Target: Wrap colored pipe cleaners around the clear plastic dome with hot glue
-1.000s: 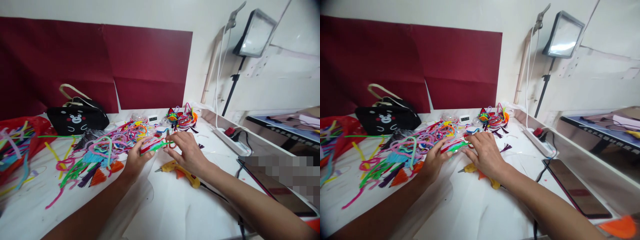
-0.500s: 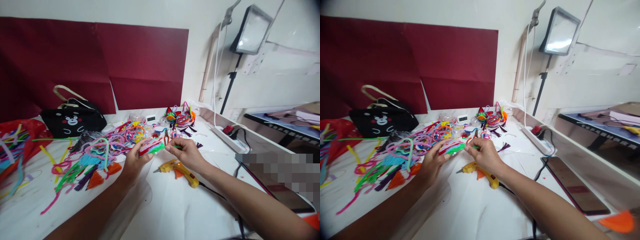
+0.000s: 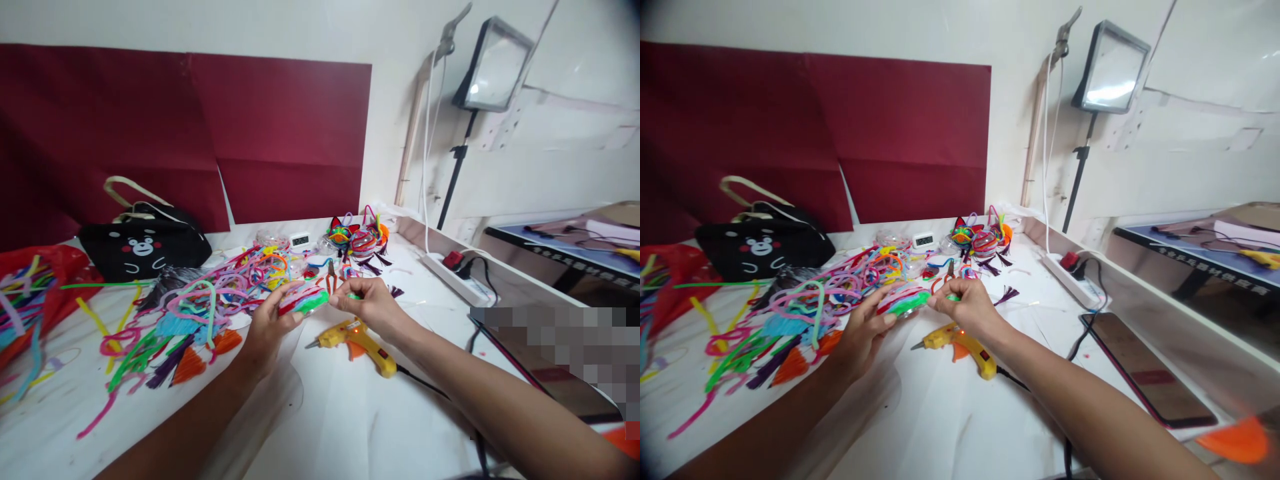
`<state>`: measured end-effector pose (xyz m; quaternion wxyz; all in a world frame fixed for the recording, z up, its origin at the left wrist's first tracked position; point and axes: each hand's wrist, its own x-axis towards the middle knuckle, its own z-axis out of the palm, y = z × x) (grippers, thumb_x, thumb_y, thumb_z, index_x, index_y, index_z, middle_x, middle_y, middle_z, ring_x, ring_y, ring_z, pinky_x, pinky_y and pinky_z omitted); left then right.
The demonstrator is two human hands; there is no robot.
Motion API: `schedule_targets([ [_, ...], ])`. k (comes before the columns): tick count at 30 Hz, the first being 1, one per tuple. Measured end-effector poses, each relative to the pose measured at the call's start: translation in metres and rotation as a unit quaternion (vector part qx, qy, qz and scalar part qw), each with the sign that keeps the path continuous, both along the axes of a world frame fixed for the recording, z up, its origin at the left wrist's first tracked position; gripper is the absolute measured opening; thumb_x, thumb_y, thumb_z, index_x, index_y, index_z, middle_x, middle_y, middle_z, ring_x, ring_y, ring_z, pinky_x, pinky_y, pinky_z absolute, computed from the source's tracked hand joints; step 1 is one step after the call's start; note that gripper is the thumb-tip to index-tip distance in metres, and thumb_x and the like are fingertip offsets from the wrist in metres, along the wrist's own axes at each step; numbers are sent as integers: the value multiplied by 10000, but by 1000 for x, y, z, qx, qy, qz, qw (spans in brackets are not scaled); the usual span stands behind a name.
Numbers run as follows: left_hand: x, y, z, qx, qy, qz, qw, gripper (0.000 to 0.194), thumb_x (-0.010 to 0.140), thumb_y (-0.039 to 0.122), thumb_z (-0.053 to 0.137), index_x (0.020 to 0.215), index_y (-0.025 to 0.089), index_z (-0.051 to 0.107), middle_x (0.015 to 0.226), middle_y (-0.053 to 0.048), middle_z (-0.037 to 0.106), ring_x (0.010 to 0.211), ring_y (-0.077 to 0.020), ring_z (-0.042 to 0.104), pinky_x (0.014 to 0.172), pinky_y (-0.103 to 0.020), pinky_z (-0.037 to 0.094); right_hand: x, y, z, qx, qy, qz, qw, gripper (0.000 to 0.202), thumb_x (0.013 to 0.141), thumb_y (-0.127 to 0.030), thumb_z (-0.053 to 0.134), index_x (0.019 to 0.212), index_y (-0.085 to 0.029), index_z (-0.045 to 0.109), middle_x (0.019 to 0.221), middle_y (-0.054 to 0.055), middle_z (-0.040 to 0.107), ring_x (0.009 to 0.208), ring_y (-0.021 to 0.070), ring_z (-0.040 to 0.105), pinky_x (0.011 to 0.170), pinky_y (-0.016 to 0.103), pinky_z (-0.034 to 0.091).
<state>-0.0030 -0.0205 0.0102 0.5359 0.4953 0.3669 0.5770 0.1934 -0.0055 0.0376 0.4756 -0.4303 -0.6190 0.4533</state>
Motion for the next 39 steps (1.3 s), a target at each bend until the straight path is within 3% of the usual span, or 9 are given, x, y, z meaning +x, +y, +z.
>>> schedule_targets([
  [10, 0, 0, -2, -10, -16, -37, 999, 634, 635, 235, 738, 1244, 177, 570, 1277, -109, 636, 1230, -330, 542, 1081, -457, 382, 0, -2, 4, -71, 53, 6, 996, 328, 469, -342, 866, 613, -124, 669, 536, -37, 563, 535, 76, 419, 542, 236, 304],
  [17, 0, 0, 0, -17, -16, -76, 997, 603, 631, 249, 736, 1212, 189, 583, 1136, -94, 690, 1106, -300, 617, 973, -419, 474, 3, -3, 3, -137, 69, 27, 988, 366, 434, -336, 881, 598, -140, 619, 444, -82, 474, 418, 36, 308, 440, 223, 163],
  [24, -3, 1, -1, -45, -15, -82, 995, 621, 586, 245, 747, 1188, 225, 596, 1139, -62, 691, 1030, -260, 654, 887, -357, 517, 9, 2, -2, -158, 74, 86, 981, 354, 459, -336, 873, 606, -141, 618, 404, -101, 414, 392, 24, 249, 423, 221, 119],
  [32, -1, -1, -1, -51, -28, -108, 993, 549, 612, 237, 752, 1144, 200, 623, 1135, -83, 703, 1000, -273, 663, 910, -409, 520, 12, 5, -4, -181, 73, 101, 975, 371, 433, -347, 879, 594, -139, 618, 427, -84, 471, 389, 23, 272, 416, 219, 141],
  [39, -1, -2, -6, -53, -46, -119, 990, 540, 667, 251, 727, 1188, 180, 601, 1093, -98, 719, 1089, -321, 634, 967, -495, 490, 12, 5, -5, -194, 78, 100, 973, 367, 433, -321, 881, 601, -142, 608, 400, -97, 427, 389, 25, 259, 425, 216, 129],
])
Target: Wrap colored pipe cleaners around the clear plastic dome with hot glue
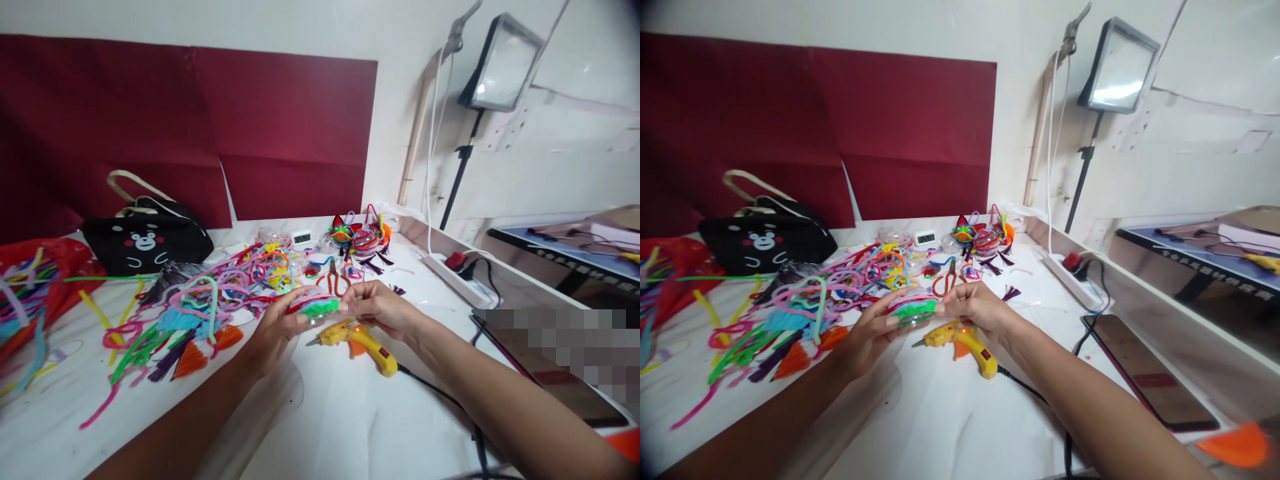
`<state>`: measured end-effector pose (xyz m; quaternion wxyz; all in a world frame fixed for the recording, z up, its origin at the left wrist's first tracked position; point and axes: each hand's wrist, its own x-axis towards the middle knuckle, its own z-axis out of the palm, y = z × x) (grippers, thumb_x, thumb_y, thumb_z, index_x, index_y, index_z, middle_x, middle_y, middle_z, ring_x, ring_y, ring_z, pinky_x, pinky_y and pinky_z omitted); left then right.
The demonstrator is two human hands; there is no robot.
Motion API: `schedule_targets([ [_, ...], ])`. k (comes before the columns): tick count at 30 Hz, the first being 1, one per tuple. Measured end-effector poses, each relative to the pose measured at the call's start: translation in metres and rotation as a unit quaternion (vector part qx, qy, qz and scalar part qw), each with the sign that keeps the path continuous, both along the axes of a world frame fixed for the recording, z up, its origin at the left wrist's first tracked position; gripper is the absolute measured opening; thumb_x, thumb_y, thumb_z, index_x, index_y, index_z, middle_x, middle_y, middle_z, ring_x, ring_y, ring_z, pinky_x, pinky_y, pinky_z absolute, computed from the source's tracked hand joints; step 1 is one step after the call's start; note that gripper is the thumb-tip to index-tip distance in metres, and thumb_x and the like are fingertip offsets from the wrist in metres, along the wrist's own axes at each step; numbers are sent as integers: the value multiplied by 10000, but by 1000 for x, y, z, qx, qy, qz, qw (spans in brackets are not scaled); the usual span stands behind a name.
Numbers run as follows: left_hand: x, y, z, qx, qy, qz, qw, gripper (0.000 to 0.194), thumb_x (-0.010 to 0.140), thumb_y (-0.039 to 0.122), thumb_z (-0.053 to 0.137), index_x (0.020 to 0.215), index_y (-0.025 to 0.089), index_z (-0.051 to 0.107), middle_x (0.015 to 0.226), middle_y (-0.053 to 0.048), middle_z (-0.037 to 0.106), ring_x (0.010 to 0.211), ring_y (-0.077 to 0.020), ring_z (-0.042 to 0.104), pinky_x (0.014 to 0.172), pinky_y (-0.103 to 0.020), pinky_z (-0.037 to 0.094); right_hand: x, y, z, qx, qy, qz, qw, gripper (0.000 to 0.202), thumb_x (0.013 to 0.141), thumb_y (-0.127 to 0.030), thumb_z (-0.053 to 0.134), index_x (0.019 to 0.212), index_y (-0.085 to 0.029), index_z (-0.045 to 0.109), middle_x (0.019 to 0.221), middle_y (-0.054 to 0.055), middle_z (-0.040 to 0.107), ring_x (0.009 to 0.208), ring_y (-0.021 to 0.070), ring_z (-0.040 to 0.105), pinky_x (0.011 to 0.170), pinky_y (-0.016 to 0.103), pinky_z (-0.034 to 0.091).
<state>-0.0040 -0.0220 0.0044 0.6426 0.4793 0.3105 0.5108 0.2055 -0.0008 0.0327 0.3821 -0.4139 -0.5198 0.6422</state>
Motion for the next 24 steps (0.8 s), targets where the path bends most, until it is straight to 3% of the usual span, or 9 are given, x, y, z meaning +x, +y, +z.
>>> schedule_targets([
  [24, -2, -1, 3, 15, -3, -36, 999, 485, 702, 283, 712, 1174, 205, 629, 1156, -89, 700, 1131, -312, 617, 995, -487, 472, 0, -3, -1, 15, -5, 8, 1000, 349, 459, -318, 879, 593, -143, 609, 409, -104, 385, 405, 25, 224, 427, 218, 119],
])
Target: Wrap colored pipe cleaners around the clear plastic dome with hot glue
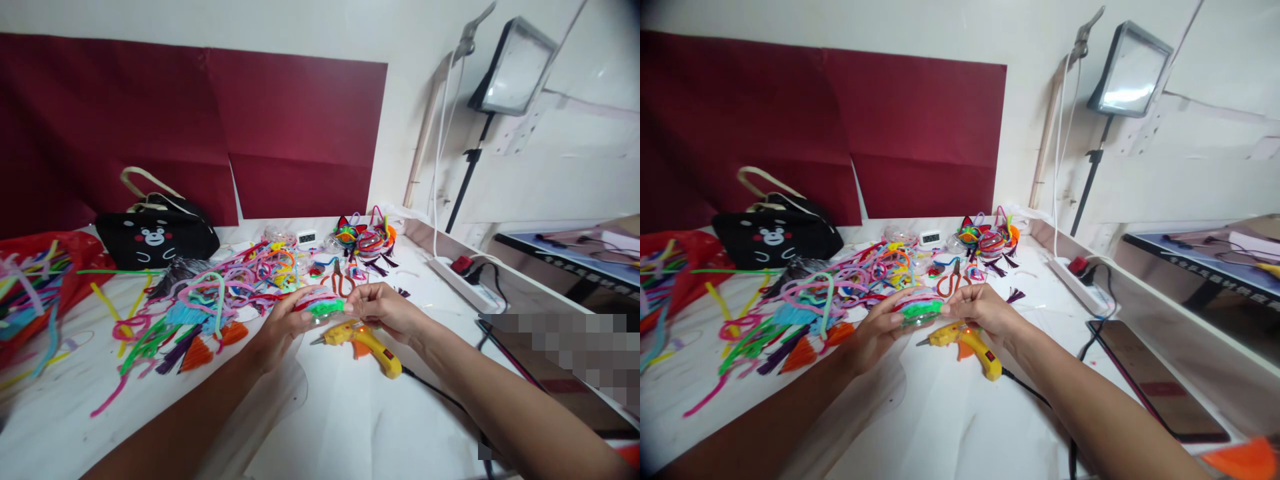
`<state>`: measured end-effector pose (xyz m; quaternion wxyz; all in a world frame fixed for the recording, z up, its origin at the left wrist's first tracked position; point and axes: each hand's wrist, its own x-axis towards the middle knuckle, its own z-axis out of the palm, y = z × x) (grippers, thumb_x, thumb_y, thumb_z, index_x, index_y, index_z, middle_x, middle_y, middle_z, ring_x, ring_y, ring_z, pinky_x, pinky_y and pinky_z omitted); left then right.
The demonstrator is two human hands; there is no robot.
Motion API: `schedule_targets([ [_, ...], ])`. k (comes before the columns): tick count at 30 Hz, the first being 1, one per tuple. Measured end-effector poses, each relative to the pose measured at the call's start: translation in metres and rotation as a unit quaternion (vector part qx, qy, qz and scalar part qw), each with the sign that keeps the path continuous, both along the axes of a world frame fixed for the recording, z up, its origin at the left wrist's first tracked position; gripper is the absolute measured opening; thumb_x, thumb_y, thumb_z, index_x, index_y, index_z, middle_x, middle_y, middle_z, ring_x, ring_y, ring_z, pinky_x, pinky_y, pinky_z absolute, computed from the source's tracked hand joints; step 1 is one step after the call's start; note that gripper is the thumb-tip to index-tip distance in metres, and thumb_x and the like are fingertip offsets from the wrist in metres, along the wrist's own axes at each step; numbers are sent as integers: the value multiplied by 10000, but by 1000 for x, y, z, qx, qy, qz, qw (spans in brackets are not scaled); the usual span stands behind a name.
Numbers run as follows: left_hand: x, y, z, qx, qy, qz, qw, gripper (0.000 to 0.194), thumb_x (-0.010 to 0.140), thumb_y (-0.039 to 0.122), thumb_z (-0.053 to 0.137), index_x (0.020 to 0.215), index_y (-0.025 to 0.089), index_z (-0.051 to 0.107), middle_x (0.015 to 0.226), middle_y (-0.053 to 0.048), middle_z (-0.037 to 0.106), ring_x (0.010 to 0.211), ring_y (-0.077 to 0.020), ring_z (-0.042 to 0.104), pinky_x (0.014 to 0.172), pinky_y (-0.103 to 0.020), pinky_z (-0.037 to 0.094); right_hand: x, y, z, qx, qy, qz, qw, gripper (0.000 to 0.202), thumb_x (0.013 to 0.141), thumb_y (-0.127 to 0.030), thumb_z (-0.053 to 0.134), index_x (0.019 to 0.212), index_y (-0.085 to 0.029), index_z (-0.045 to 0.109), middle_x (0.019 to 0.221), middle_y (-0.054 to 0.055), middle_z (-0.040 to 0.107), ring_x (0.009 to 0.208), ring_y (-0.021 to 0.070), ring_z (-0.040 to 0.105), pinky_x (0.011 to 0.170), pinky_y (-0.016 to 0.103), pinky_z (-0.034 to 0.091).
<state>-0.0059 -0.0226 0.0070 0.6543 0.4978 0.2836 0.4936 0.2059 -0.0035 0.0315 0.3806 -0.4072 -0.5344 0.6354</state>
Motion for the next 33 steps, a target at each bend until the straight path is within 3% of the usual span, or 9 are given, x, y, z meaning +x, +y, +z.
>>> schedule_targets([
  [17, 1, 0, 2, -10, 29, 29, 999, 549, 636, 250, 724, 1168, 157, 625, 1141, -129, 703, 1102, -350, 618, 961, -491, 469, -2, 0, -5, -17, 1, -5, 1000, 357, 451, -309, 882, 594, -144, 599, 403, -92, 429, 384, 24, 252, 412, 208, 137],
  [22, 0, -2, 1, -30, 7, 32, 999, 522, 629, 241, 734, 1139, 183, 639, 1087, -93, 723, 1029, -301, 652, 959, -475, 482, -2, 1, -6, -11, 6, -2, 1000, 349, 461, -304, 881, 605, -141, 608, 415, -85, 455, 379, 28, 282, 401, 205, 164],
  [33, 0, 0, -2, -25, 24, 14, 999, 524, 679, 370, 784, 1158, 235, 622, 1137, -78, 705, 1093, -294, 636, 990, -450, 467, -2, 0, -4, -17, 2, -10, 1000, 334, 465, -288, 879, 609, -148, 611, 412, -94, 446, 375, 32, 312, 398, 201, 208],
])
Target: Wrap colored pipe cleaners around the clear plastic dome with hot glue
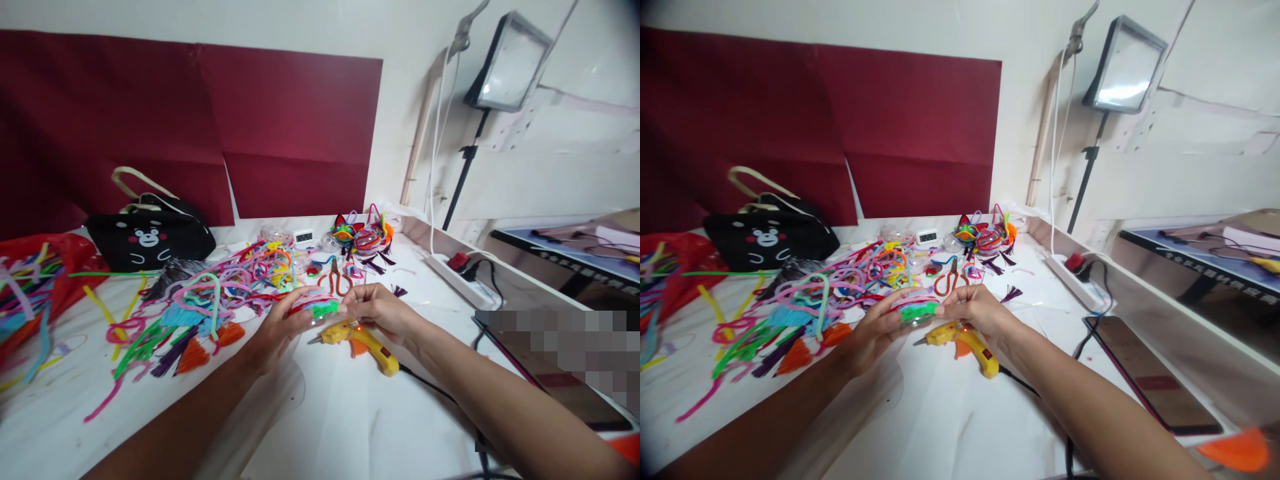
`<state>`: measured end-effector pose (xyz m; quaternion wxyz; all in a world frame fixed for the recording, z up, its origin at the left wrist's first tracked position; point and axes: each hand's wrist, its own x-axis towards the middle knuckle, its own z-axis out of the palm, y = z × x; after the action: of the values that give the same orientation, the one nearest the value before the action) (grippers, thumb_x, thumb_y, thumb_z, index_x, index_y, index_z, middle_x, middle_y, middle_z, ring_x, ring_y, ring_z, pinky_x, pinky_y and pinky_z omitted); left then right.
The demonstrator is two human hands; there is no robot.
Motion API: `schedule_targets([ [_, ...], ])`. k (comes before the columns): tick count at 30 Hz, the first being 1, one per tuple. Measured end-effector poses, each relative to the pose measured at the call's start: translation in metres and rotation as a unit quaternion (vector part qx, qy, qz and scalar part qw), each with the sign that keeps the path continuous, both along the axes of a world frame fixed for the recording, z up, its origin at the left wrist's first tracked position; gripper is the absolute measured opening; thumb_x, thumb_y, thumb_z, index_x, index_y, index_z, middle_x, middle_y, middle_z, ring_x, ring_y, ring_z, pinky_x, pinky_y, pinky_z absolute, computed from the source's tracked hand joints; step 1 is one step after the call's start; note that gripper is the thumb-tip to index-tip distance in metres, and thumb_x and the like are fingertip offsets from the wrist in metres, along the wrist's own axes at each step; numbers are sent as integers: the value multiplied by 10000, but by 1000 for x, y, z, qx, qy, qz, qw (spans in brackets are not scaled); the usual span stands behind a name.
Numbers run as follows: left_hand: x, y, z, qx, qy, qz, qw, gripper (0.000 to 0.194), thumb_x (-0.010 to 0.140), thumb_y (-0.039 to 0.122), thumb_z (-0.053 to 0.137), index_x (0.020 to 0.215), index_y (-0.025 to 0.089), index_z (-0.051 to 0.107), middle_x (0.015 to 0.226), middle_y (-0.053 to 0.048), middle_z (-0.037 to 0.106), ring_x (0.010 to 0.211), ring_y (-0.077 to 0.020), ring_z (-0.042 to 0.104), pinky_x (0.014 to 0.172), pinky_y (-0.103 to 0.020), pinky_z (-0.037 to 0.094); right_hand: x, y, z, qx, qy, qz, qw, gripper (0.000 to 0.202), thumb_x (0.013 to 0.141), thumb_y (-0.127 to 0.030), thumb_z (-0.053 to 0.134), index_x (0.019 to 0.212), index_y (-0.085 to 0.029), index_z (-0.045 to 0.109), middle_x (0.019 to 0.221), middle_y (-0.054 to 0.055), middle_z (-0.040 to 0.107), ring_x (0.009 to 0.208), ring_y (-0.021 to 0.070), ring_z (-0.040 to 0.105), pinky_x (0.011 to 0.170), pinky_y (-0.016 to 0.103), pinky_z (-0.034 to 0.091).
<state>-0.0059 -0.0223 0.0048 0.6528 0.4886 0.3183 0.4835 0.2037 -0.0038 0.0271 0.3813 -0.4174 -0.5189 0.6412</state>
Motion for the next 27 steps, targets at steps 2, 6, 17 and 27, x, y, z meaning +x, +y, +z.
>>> schedule_targets([
  [2, 0, 0, 0, 9, 10, 0, 1000, 526, 681, 347, 785, 1166, 231, 618, 1143, -83, 705, 1094, -303, 634, 987, -449, 464, 0, 0, 0, 3, -6, -3, 1000, 334, 466, -287, 879, 604, -147, 609, 409, -93, 445, 376, 30, 303, 399, 204, 195],
  [6, 0, 0, 0, 6, 21, 17, 1000, 541, 686, 306, 773, 1188, 204, 600, 1130, -94, 710, 1074, -307, 639, 968, -446, 466, -1, 0, -1, 1, -10, -4, 1000, 350, 469, -302, 882, 605, -146, 599, 406, -95, 432, 377, 26, 286, 401, 202, 175],
  [17, 2, -1, 4, -23, 5, 36, 999, 576, 623, 303, 788, 1150, 171, 596, 1061, -104, 730, 1027, -315, 659, 943, -479, 496, -1, -1, 0, 1, 4, 5, 1000, 377, 459, -304, 901, 615, -135, 603, 441, -79, 487, 390, 23, 320, 401, 193, 200],
  [27, 0, 2, -1, -9, -20, 15, 1000, 525, 668, 292, 727, 1162, 175, 592, 1045, -89, 733, 1022, -297, 667, 925, -488, 515, -1, 0, -1, 20, 33, 28, 999, 372, 479, -328, 893, 606, -125, 608, 437, -76, 493, 395, 15, 306, 410, 191, 179],
])
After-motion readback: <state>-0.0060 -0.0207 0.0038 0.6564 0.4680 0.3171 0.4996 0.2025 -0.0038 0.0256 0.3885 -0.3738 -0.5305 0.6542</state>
